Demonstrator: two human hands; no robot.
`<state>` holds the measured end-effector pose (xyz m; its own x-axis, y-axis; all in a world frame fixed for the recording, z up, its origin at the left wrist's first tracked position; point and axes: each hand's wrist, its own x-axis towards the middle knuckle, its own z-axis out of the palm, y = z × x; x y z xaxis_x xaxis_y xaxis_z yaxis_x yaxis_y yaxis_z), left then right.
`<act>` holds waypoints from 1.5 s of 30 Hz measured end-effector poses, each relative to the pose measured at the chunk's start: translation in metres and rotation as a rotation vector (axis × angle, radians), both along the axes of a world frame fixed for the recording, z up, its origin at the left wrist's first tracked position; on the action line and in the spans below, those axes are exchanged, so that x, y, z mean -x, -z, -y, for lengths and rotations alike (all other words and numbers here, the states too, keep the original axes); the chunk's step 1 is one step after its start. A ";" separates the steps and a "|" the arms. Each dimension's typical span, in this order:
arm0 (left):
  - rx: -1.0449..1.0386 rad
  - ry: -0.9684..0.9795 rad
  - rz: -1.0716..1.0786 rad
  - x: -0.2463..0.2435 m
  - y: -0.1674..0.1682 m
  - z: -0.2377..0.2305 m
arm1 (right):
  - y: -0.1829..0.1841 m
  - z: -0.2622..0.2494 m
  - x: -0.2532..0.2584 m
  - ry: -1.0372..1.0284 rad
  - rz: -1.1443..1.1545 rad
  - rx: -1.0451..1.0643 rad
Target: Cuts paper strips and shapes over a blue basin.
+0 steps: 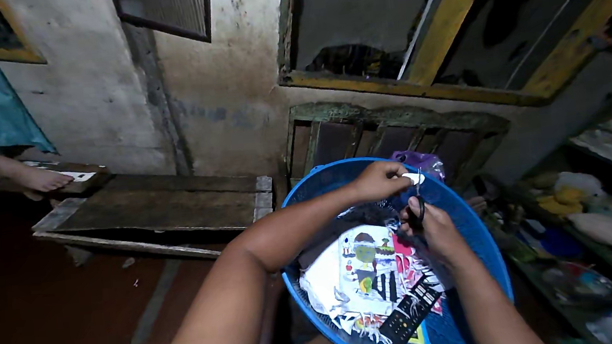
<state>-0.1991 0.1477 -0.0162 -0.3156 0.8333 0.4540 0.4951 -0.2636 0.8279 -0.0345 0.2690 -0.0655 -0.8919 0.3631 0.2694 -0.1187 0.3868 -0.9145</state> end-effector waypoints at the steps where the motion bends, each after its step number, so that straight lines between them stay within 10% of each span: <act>1: 0.002 0.000 0.001 0.000 0.000 0.000 | 0.000 0.000 0.000 0.001 0.002 -0.002; 45: 0.008 -0.062 0.132 0.008 0.000 -0.003 | 0.000 -0.001 0.001 0.023 0.083 -0.002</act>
<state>-0.2073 0.1503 -0.0164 -0.4230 0.8138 0.3985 0.3966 -0.2292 0.8889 -0.0351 0.2698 -0.0652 -0.9028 0.3831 0.1955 -0.0335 0.3905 -0.9200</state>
